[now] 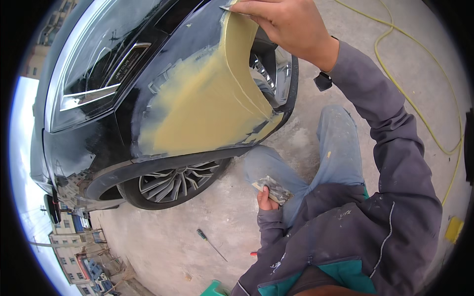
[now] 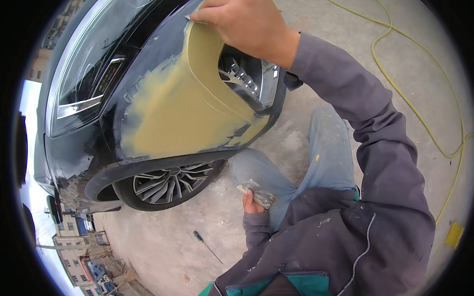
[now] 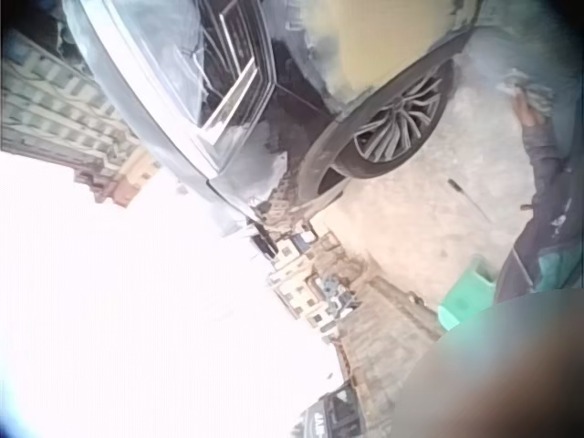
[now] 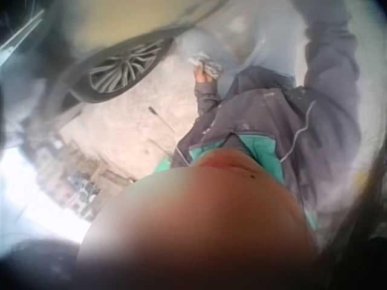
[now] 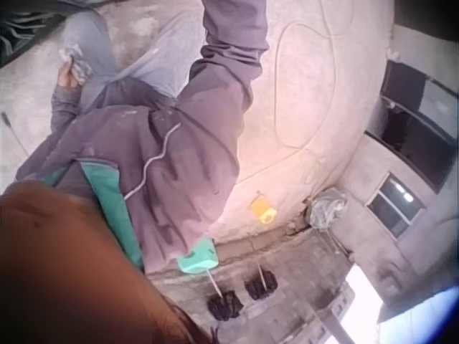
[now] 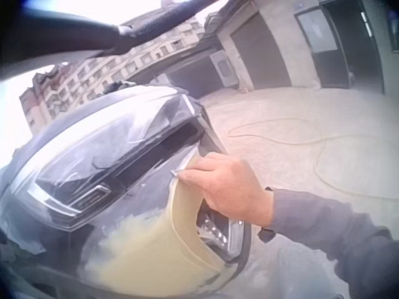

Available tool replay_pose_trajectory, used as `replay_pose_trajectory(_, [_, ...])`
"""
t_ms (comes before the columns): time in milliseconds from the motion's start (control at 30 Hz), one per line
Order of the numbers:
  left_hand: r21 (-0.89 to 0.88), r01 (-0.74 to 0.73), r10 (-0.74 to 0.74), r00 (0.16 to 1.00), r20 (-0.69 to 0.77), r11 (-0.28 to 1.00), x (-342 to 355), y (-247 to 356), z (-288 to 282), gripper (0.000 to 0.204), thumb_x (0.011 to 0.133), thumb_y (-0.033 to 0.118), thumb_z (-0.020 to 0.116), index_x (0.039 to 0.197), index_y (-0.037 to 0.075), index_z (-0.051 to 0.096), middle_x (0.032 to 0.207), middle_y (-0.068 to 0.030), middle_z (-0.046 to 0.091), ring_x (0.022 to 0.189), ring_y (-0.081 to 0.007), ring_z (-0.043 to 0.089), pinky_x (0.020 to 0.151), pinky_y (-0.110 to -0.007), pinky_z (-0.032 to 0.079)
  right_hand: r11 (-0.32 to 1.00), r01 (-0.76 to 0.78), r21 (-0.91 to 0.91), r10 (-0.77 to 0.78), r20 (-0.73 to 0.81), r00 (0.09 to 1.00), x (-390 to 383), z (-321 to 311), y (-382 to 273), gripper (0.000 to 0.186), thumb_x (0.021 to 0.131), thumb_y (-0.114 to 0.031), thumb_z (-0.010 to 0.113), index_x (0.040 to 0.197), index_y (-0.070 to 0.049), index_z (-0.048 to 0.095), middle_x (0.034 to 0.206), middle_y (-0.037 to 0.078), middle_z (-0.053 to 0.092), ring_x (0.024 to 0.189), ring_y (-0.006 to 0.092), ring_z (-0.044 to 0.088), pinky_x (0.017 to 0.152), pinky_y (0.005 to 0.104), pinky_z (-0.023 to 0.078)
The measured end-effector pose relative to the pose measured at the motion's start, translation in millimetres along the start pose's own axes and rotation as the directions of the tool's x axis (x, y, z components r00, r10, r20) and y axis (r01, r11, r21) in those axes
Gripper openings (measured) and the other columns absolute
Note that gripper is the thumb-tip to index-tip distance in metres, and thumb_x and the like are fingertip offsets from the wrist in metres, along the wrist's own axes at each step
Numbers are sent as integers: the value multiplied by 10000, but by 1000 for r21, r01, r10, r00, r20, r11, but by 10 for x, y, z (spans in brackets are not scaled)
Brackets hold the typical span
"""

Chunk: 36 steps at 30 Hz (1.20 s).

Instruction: The person applies a yellow body filler to the front bumper of a black car using two metal scrapers. They spread the filler over a damaged area near the headlight and grille, smoothing the surface and occasionally transferring material between the tools.

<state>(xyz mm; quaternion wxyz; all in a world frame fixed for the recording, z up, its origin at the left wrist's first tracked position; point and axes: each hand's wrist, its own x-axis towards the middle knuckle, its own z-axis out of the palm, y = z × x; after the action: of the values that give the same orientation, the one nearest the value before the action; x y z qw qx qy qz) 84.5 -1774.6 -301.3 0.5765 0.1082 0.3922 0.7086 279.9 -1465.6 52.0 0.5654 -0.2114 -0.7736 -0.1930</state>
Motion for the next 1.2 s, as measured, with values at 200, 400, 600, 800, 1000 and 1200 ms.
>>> replay_pose_trajectory(200, [13, -6, 7, 1000, -23, 1000, -40, 30, 15, 418, 908, 173, 527, 1255, -38, 425, 1202, -146, 540, 1085, -276, 536, 946, -412, 419, 966, 131, 224, -132, -12, 991, -482, 17, -571, 169, 712, -128, 611, 868, -148, 672, 822, -54, 631, 741, 117, 598, 643, 248, 496])
replay_pose_trajectory(400, [15, 18, -19, 1000, 25, 1000, 14, 12, -12, 372, 913, 155, 519, 1231, -29, 461, 1187, -135, 554, 1065, -255, 546, 931, -393, 424, 987, -152, 51, 159, -184, 970, -105, 172, 189, 194, 747, -71, 607, 927, -88, 677, 848, 66, 648, 759, 228, 623, 668, 308, 500])
replay_pose_trajectory(600, [64, -2, 4, 999, -37, 998, -76, 19, -34, 444, 904, 199, 535, 1262, -32, 413, 1211, -144, 527, 1090, -272, 529, 943, -412, 418, 968, 51, 246, -30, -91, 995, -574, 46, -576, 202, 766, -140, 629, 962, -147, 678, 829, -18, 648, 738, 172, 607, 652, 276, 498])
replay_pose_trajectory(800, [81, 33, -31, 999, -25, 996, -8, -10, 54, 424, 922, 185, 504, 1274, -28, 401, 1217, -137, 522, 1102, -266, 517, 943, -409, 411, 900, -340, 271, 391, -160, 906, -216, 189, 273, 226, 786, -60, 609, 1004, -74, 667, 911, 102, 655, 781, 240, 626, 673, 314, 500])
replay_pose_trajectory(1000, [73, 16, -14, 999, -31, 997, -56, -12, -14, 426, 928, 180, 492, 1285, -27, 389, 1234, -145, 512, 1124, -277, 510, 959, -414, 408, 876, -48, 480, 157, -190, 969, -717, 207, -727, 264, 728, -32, 650, 978, -111, 682, 852, 27, 657, 711, 185, 611, 628, 271, 512])
replay_pose_trajectory(1200, [99, 0, 5, 998, -57, 995, -16, 13, 247, 350, 921, 170, 519, 1203, -34, 479, 1159, -125, 568, 1041, -237, 560, 919, -373, 434, 928, -154, 339, 256, -280, 925, -505, 281, -107, 179, 771, -90, 620, 936, -116, 683, 822, 43, 654, 689, 216, 621, 578, 295, 499])
